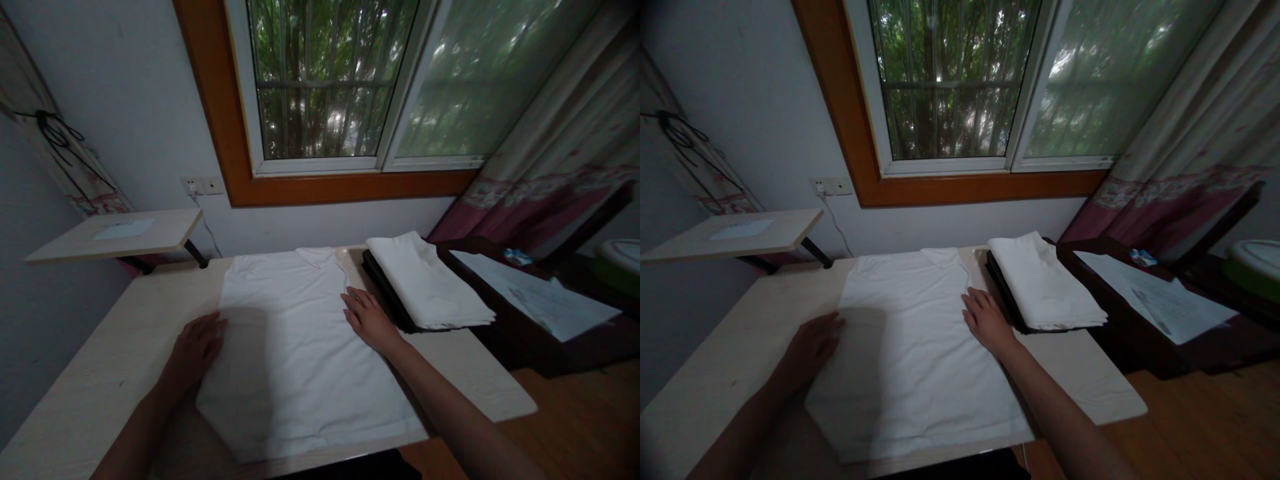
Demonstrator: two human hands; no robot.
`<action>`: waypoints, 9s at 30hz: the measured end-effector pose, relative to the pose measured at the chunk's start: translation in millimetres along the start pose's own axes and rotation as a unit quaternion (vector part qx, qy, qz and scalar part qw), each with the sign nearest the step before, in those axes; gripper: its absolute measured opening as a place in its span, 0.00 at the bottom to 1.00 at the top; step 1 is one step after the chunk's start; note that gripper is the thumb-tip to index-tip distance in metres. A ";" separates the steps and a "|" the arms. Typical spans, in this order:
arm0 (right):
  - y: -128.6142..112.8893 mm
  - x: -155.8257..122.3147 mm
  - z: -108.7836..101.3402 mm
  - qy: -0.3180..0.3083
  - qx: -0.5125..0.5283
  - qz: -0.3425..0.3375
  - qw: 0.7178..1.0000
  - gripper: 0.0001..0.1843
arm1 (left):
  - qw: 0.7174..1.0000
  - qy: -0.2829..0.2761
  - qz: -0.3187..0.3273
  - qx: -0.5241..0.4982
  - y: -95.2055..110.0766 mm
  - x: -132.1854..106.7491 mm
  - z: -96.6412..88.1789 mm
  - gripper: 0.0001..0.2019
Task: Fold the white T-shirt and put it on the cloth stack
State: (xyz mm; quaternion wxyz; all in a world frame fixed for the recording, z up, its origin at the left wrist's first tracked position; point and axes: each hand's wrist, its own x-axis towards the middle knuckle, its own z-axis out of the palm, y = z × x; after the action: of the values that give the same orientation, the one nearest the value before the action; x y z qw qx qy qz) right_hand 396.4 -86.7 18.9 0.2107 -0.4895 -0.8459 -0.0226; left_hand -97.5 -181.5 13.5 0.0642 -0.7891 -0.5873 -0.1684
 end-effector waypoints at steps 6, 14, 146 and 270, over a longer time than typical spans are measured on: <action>3.7 6.6 7.2 -0.060 -0.026 -0.005 0.998 0.26 | 0.998 -0.056 0.024 0.032 4.2 8.9 3.9 0.25; 7.0 22.8 10.5 -0.071 -0.037 0.008 0.997 0.28 | 0.997 -0.069 0.005 0.026 -10.3 30.5 14.1 0.25; -27.7 47.5 9.6 -0.103 -0.091 0.165 0.977 0.34 | 0.990 0.050 -0.109 0.080 46.2 94.0 46.4 0.26; -21.1 40.5 -11.6 -0.048 -0.202 0.182 0.961 0.21 | 0.975 0.041 -0.202 0.081 53.2 35.9 -2.7 0.20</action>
State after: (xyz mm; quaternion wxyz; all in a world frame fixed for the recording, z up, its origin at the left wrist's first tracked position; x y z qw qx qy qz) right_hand 365.1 -67.4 48.3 0.0675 -0.6684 -0.7292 -0.1306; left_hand -38.5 -165.8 33.3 0.1171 -0.6389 -0.7429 -0.1619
